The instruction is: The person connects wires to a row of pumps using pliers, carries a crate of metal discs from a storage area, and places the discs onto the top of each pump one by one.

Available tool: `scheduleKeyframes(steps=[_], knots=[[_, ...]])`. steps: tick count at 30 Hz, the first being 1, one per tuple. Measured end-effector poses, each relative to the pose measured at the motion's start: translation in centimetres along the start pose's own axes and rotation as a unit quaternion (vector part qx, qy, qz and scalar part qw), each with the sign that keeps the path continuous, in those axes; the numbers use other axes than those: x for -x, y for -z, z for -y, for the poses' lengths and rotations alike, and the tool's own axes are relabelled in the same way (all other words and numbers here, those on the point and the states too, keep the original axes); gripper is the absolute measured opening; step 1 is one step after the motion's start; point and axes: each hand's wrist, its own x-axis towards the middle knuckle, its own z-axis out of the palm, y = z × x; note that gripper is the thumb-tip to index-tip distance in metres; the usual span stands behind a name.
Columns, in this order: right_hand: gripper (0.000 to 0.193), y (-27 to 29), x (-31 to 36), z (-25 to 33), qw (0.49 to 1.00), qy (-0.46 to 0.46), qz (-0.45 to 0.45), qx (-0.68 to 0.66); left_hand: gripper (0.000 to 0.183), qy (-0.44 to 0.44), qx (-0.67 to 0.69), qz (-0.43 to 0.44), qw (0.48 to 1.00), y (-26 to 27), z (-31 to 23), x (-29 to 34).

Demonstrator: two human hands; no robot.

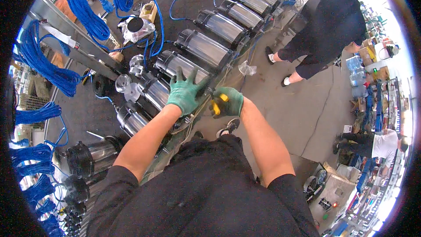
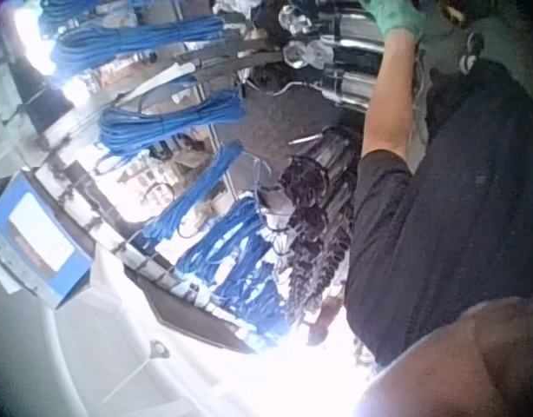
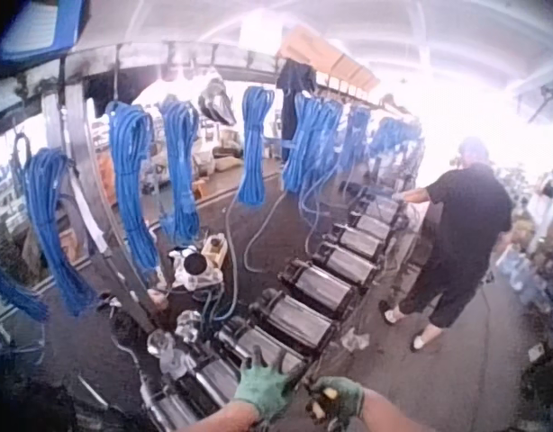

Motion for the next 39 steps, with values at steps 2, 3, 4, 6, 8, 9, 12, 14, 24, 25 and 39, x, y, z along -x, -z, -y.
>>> scheduleKeyframes(steps=[2, 3, 4, 6, 8, 9, 12, 14, 24, 25, 39], knots=[[0.027, -0.1, -0.1, -1.4, 1.000, 0.015, 0.003, -0.007, 0.070, -0.005, -0.020, 0.025, 0.999, -0.2, 0.2, -0.2], [0.025, -0.2, -0.3, -2.2, 1.000, 0.022, 0.004, -0.010, 0.070, -0.008, -0.030, 0.037, 0.999, -0.3, 0.2, -0.3], [0.026, -1.0, -0.6, -3.7, 0.993, 0.069, -0.059, 0.074, 0.070, -0.002, -0.030, 0.039, 0.999, -0.3, 0.1, -0.3], [0.027, 2.1, -3.0, -5.3, 0.936, 0.188, -0.110, 0.278, 0.070, -0.013, -0.029, 0.032, 0.999, -0.1, -0.4, -0.6], [0.028, 1.6, -3.4, -4.8, 0.955, 0.166, -0.076, 0.233, 0.071, -0.011, -0.030, 0.030, 0.999, -0.3, -0.1, -0.4], [0.028, 0.9, -2.4, -3.7, 0.993, 0.075, -0.061, 0.061, 0.071, -0.008, -0.031, 0.029, 0.999, -0.3, 0.1, -0.3], [0.028, 1.6, -0.6, -0.8, 1.000, 0.020, 0.007, 0.011, 0.070, -0.014, -0.026, 0.024, 0.999, -0.4, -0.1, -0.5], [0.030, 0.6, 0.2, -0.4, 0.999, 0.007, 0.002, 0.033, 0.069, -0.008, -0.028, 0.026, 0.999, -0.4, 0.0, -0.4], [0.042, 2.0, 2.4, -4.9, 0.940, 0.127, -0.110, 0.298, 0.075, 0.032, -0.011, 0.068, 0.997, 0.7, -0.6, -1.0], [0.043, 2.6, 2.2, -4.6, 0.911, 0.153, -0.171, 0.344, 0.076, 0.044, -0.006, 0.077, 0.996, 0.8, -0.9, -1.4], [0.049, 7.5, -7.1, 0.9, 0.713, 0.260, -0.361, 0.542, 0.073, 0.001, 0.033, 0.024, 0.999, -1.3, -3.7, -11.5]])
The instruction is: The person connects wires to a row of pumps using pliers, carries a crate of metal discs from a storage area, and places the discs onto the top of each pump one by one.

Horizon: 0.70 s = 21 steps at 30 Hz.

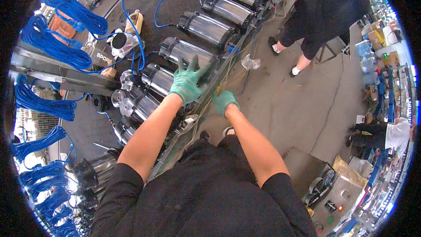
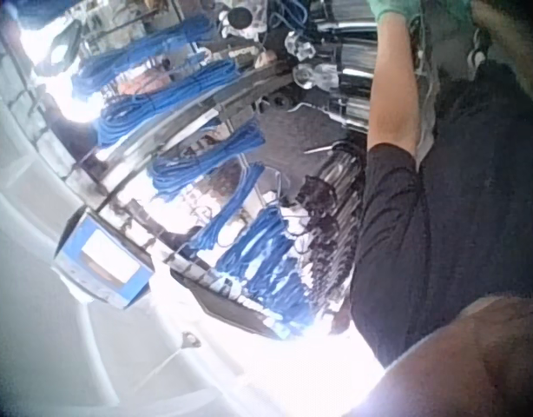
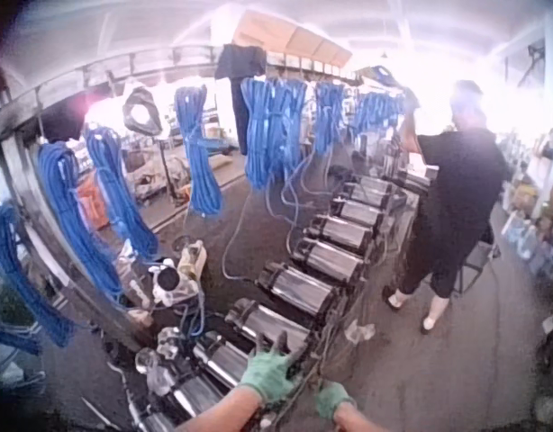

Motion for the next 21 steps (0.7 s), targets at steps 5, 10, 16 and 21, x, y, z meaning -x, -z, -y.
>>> scheduleKeyframes(steps=[5, 10, 16, 21], knots=[[0.048, -0.1, -1.0, -0.1, 0.998, -0.026, 0.015, -0.058, 0.073, 0.005, -0.003, 0.008, 1.000, -0.2, 0.0, -0.5], [0.043, 1.4, -2.5, -0.2, 0.948, -0.097, 0.106, -0.283, 0.070, 0.010, -0.007, 0.028, 1.000, 0.2, -0.4, -0.6], [0.038, -0.6, -0.1, 1.1, 0.999, 0.031, -0.025, -0.001, 0.070, 0.010, -0.018, 0.033, 0.999, 0.3, 0.1, -0.2], [0.033, -3.5, -0.5, -2.0, 0.981, 0.076, -0.110, -0.144, 0.070, 0.006, -0.025, 0.035, 0.999, 0.2, -0.7, -0.6]])
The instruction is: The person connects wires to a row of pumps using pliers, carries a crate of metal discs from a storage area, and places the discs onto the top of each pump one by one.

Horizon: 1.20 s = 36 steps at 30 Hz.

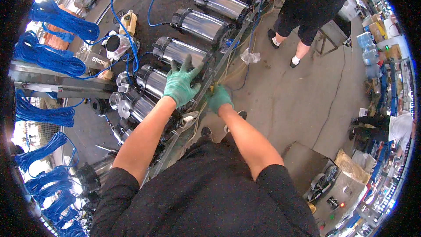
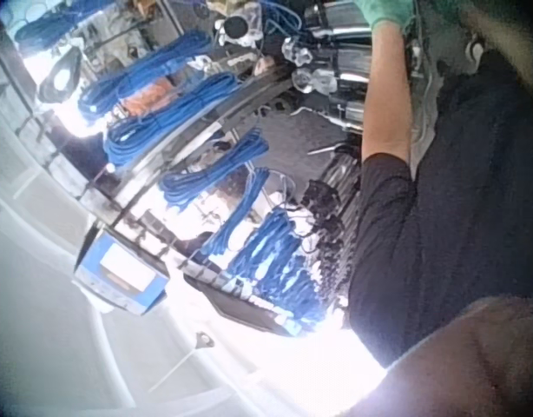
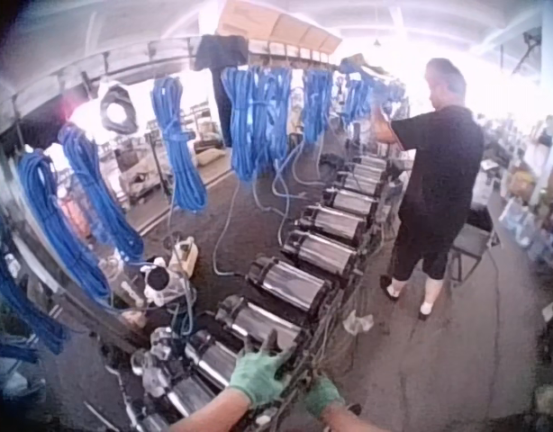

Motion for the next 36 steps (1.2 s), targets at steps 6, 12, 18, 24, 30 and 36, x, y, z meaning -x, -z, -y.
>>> scheduleKeyframes(steps=[6, 12, 18, 24, 30, 36], knots=[[0.034, 2.0, -1.5, 2.9, 0.982, -0.123, 0.139, 0.048, 0.070, -0.002, -0.004, -0.006, 1.000, -0.1, 0.5, 0.1], [0.038, 1.5, -0.8, 3.4, 0.989, -0.100, 0.098, 0.040, 0.071, 0.004, -0.004, 0.002, 1.000, -0.1, 0.5, 0.2], [0.039, 3.0, -1.3, 5.4, 0.984, -0.100, 0.128, 0.070, 0.072, 0.008, 0.002, -0.004, 1.000, 0.1, 0.4, 0.1], [0.044, 4.7, -1.5, 4.2, 0.970, -0.137, 0.172, 0.101, 0.073, 0.000, 0.004, 0.013, 1.000, 0.3, -0.2, -0.6], [0.043, 8.0, -1.4, 0.0, 0.987, -0.112, 0.081, 0.081, 0.076, 0.038, 0.020, -0.017, 0.999, 1.4, -0.7, -1.2], [0.042, 10.4, -9.4, -0.1, 0.981, -0.028, 0.085, 0.170, 0.083, -0.008, 0.058, -0.117, 0.991, 2.2, -2.6, -9.9]])
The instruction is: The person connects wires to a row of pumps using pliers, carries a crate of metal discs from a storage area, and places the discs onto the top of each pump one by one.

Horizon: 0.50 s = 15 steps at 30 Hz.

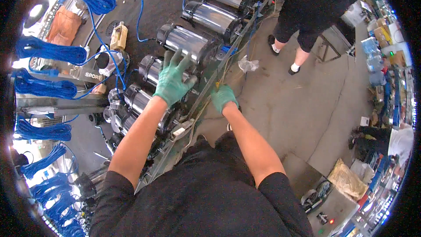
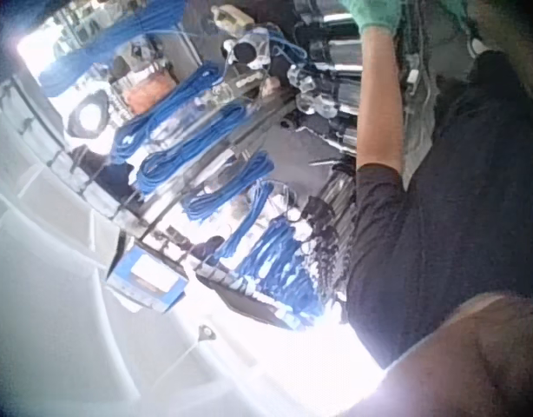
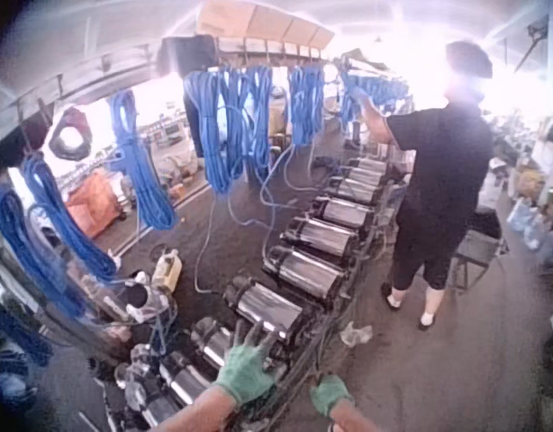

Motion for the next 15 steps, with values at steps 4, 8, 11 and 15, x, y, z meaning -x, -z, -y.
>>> scheduleKeyframes(steps=[4, 8, 11, 15], knots=[[0.037, -0.1, -1.7, 0.9, 0.997, 0.026, 0.012, -0.076, 0.087, 0.021, -0.059, 0.078, 0.995, -1.1, -0.4, -5.0], [0.034, 0.1, -2.7, 1.0, 0.990, 0.021, 0.002, -0.136, 0.085, 0.042, -0.055, 0.105, 0.992, -2.6, 0.0, -6.4], [0.034, 0.6, -3.1, 0.8, 0.991, 0.037, -0.001, -0.132, 0.081, 0.030, -0.056, 0.093, 0.994, -3.0, -0.4, -6.3], [0.035, 0.5, -2.9, 1.0, 0.987, 0.022, -0.027, -0.160, 0.080, 0.021, -0.047, 0.076, 0.996, -2.9, 0.0, -7.1]])
